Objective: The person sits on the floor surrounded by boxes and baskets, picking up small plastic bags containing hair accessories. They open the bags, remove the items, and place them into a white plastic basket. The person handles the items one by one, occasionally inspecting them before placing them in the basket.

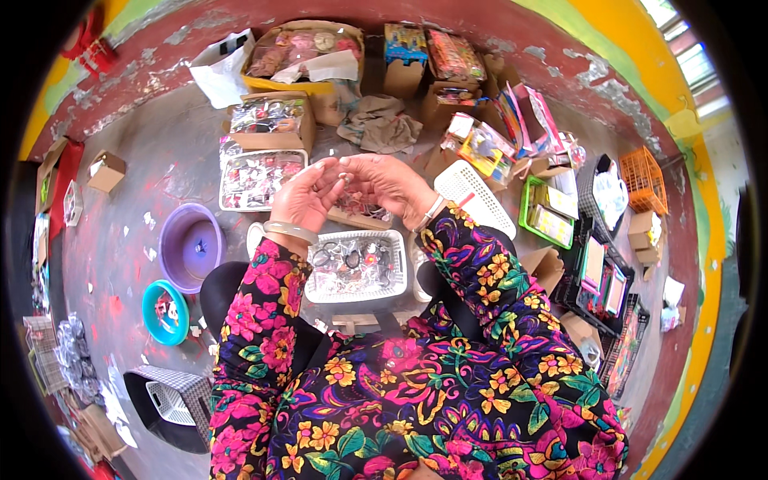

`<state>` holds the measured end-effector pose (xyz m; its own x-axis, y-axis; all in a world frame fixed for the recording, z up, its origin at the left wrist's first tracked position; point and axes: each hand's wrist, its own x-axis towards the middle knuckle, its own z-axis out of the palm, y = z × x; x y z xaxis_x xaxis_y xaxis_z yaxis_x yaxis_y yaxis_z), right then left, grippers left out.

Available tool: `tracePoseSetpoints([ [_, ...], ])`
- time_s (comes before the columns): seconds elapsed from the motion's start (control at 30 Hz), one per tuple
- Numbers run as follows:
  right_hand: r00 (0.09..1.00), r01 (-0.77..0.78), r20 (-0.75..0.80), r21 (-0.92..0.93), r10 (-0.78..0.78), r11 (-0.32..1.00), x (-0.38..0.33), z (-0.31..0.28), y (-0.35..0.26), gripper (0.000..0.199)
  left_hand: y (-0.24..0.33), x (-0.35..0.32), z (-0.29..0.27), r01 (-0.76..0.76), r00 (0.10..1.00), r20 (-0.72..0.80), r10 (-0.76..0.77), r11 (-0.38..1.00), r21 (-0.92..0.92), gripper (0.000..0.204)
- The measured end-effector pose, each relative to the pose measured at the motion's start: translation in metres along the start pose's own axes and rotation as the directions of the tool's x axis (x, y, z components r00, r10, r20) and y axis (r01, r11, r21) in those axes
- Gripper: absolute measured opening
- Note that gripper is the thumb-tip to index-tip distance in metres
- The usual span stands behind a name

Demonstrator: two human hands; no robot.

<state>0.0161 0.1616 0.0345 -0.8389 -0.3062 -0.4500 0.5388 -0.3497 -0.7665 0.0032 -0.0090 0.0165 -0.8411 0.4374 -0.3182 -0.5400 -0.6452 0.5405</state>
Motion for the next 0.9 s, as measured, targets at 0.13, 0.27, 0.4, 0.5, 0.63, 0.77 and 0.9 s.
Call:
tracePoseSetpoints([
  [0.13,0.996,0.034,0.081,0.052,-0.039,0.998,0.009,0.004,0.011,0.024,0.002,0.001,-0.007,-0.012,0.998,-0.064,0.014,0.999,0.032,0.023],
  [0.27,0.998,0.044,0.036,0.029,-0.045,0.999,-0.001,0.007,0.008,0.029,-0.001,0.001,-0.004,0.026,0.986,-0.167,-0.004,0.991,0.129,0.026],
  [0.4,0.994,0.104,-0.024,0.025,-0.103,0.994,-0.002,0.007,0.01,0.028,-0.001,-0.001,-0.001,0.018,0.995,-0.102,-0.006,0.993,0.116,0.025],
  [0.5,0.987,0.155,-0.056,0.039,-0.153,0.987,0.002,0.001,0.016,0.024,-0.004,-0.003,0.0,-0.003,0.996,-0.087,0.01,0.997,0.073,0.024],
  [0.63,0.979,0.171,-0.124,0.057,-0.163,0.984,0.002,0.005,0.014,0.019,-0.006,0.001,-0.005,-0.069,0.99,-0.121,0.075,0.996,0.058,0.023],
  [0.77,0.971,0.203,-0.139,0.039,-0.196,0.978,0.002,0.004,0.011,0.017,-0.006,0.001,0.0,-0.115,0.99,-0.077,0.12,0.991,0.068,0.021],
  [0.9,0.969,0.217,-0.109,-0.038,-0.22,0.975,0.001,0.002,0.007,0.017,-0.006,0.003,-0.006,-0.126,0.991,-0.027,0.131,0.982,0.139,0.023],
])
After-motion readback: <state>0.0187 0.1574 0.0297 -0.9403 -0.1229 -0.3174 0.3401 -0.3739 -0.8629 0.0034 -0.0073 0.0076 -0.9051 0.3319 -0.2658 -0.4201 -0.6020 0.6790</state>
